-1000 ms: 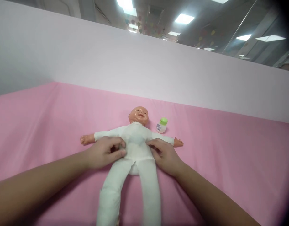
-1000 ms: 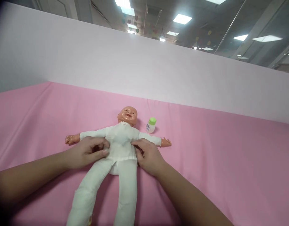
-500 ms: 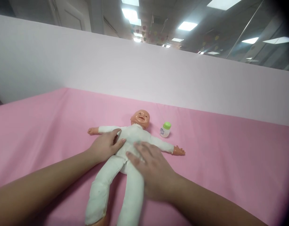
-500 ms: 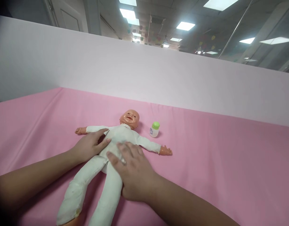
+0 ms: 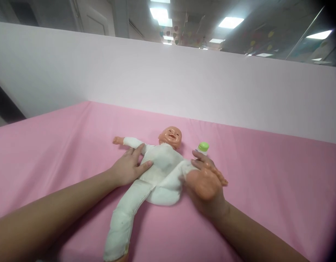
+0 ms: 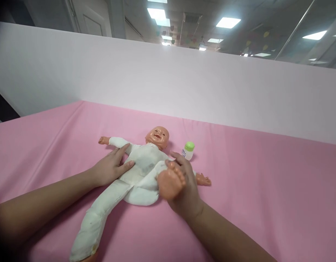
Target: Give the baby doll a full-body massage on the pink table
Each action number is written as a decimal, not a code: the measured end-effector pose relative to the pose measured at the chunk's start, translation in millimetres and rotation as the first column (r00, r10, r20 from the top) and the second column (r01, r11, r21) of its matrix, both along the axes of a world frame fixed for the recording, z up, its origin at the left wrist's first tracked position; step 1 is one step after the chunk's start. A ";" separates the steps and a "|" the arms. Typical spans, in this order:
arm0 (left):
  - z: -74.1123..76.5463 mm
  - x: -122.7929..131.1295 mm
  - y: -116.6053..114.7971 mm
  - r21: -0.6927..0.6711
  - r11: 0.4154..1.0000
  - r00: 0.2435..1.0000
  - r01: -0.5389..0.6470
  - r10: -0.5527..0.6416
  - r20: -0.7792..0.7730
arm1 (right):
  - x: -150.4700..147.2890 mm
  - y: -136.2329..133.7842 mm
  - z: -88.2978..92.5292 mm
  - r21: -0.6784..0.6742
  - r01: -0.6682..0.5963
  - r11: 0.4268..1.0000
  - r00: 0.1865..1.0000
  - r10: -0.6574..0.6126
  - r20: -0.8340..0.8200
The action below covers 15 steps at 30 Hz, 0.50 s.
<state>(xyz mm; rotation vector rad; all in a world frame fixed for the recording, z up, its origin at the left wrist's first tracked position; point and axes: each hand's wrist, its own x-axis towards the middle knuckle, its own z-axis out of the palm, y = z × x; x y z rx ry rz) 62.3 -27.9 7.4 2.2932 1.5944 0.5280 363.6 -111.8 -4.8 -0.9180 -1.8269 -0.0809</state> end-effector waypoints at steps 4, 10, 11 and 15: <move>5.9 -0.4 -3.0 0.084 0.996 0.998 -0.018 0.023 -0.051 | 5.2 7.5 7.5 0.058 0.007 0.998 1.000 -0.005 -0.026; 9.4 1.4 -9.1 0.351 0.928 0.980 0.125 -0.061 -0.188 | -16.0 -8.7 15.7 -0.077 -0.100 0.992 0.975 0.113 0.190; 10.1 2.5 -10.4 0.389 0.902 0.968 0.186 -0.100 -0.230 | -18.3 -8.7 14.7 -0.098 -0.079 0.992 0.974 0.097 0.203; 14.4 9.2 -14.7 0.403 0.788 0.854 0.465 -0.280 -0.438 | -17.7 1.8 6.4 -0.145 -0.053 0.988 0.980 0.079 0.181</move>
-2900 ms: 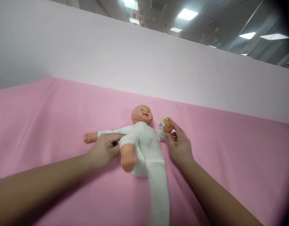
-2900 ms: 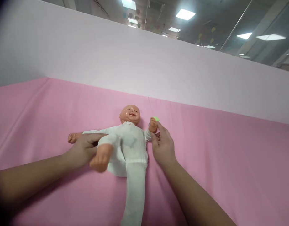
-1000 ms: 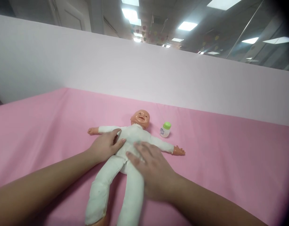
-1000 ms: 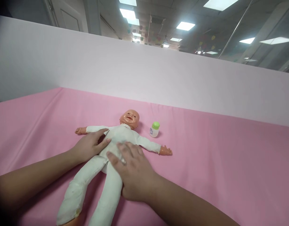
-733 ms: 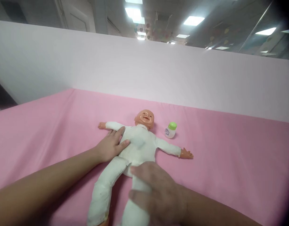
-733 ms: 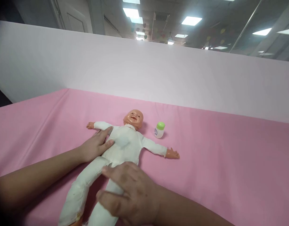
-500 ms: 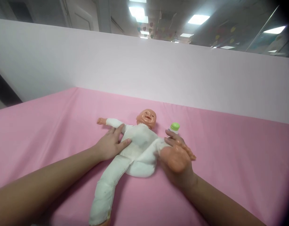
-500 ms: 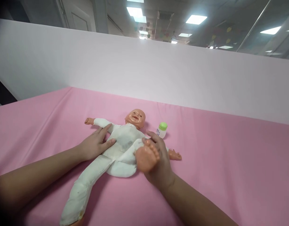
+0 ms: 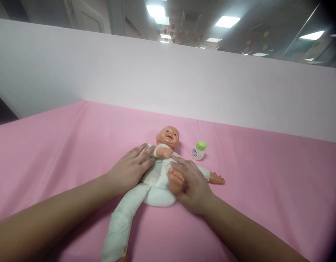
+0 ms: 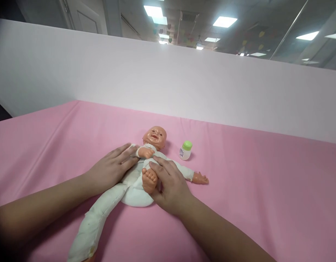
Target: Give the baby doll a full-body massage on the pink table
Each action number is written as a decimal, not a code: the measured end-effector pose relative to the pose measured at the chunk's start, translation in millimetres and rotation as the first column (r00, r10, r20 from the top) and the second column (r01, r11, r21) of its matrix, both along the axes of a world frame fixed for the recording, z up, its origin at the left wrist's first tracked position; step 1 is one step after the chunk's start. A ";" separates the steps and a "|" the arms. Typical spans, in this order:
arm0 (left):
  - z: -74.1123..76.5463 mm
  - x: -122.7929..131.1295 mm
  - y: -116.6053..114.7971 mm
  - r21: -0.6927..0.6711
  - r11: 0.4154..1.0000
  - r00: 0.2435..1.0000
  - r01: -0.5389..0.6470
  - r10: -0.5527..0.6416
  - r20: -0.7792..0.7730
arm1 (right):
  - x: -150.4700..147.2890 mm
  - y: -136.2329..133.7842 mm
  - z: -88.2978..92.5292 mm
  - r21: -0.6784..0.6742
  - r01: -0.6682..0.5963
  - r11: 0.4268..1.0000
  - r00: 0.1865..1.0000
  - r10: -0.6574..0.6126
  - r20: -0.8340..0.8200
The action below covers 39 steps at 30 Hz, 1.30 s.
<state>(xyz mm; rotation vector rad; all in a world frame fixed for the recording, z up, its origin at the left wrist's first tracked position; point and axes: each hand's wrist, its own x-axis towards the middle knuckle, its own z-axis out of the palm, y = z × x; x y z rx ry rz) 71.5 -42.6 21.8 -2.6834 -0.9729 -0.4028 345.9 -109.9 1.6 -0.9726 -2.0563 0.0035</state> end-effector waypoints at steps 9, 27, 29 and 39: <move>-4.4 3.3 1.7 -0.063 0.998 0.998 -0.011 0.015 0.061 | 3.1 -2.2 0.7 0.258 -0.007 0.966 1.000 0.007 0.004; -3.4 -28.9 41.0 -0.470 0.874 0.675 -0.125 0.422 0.605 | -33.4 -61.2 -3.0 0.224 -0.497 0.838 0.862 0.449 0.235; -5.3 -26.7 35.7 -0.354 0.928 0.733 -0.116 0.321 0.600 | -28.1 -66.3 4.1 0.285 -0.368 0.885 0.930 0.346 0.127; 2.7 -3.1 8.2 -0.133 0.970 0.973 0.202 -0.184 0.136 | -1.8 -18.2 3.7 0.247 0.003 0.969 1.000 -0.011 0.028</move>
